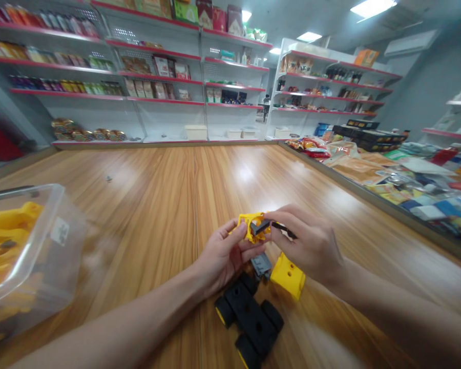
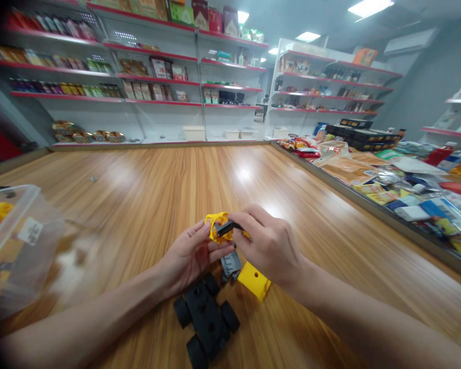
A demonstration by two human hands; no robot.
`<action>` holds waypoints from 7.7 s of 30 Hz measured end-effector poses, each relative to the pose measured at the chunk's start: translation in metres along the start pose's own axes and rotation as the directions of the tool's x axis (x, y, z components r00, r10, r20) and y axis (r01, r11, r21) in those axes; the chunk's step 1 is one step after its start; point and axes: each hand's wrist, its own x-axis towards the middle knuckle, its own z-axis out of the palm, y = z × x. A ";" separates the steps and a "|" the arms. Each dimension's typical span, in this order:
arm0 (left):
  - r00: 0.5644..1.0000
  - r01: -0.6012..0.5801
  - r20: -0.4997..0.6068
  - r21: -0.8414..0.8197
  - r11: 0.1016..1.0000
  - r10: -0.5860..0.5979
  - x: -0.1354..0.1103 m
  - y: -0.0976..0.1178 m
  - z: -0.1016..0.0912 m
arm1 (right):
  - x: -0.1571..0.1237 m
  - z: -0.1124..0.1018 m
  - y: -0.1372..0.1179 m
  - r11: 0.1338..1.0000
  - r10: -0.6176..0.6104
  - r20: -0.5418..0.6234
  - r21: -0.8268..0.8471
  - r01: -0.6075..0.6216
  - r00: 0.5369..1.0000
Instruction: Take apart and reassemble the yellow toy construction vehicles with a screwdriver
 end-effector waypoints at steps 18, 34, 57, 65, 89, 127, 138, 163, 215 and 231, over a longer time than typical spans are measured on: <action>0.964 -0.262 0.010 0.210 0.942 0.266 0.001 -0.007 -0.008 | 0.000 0.014 -0.008 0.494 0.538 0.302 0.644 -0.584 0.787; 0.954 -0.291 0.042 0.372 0.881 0.297 -0.001 -0.004 -0.007 | -0.011 0.013 -0.004 0.819 0.372 0.224 0.378 -0.432 0.901; 0.855 -0.359 -0.188 0.460 0.812 0.484 0.006 -0.006 -0.018 | 0.005 -0.005 0.049 0.960 0.271 0.264 -0.148 -0.239 0.926; 0.854 -0.357 -0.176 0.486 0.798 0.490 0.004 -0.003 -0.014 | 0.006 -0.007 0.062 0.923 0.363 0.459 -0.296 -0.246 0.811; 0.884 -0.366 -0.038 0.565 0.740 0.466 -0.001 -0.004 -0.011 | 0.012 -0.015 0.030 0.952 0.301 0.338 -0.059 -0.299 0.892; 0.909 -0.400 0.128 0.531 0.747 0.397 -0.001 -0.009 -0.012 | -0.013 0.002 -0.004 0.919 0.049 0.124 0.384 -0.093 0.991; 0.906 -0.410 0.159 0.559 0.721 0.392 -0.002 -0.009 -0.013 | -0.013 0.004 -0.006 0.894 0.051 0.179 0.430 -0.125 0.982; 0.912 -0.387 0.130 0.588 0.710 0.389 -0.002 -0.010 -0.014 | -0.007 0.004 -0.001 0.902 -0.178 0.055 0.407 0.141 0.982; 0.909 -0.347 0.034 0.618 0.706 0.416 0.000 -0.007 -0.014 | -0.004 -0.014 -0.005 0.892 -0.167 0.274 0.451 0.027 0.947; 0.890 -0.382 0.185 0.802 0.459 0.417 -0.007 -0.007 -0.014 | -0.005 -0.005 -0.003 0.915 0.050 0.294 0.369 -0.162 0.955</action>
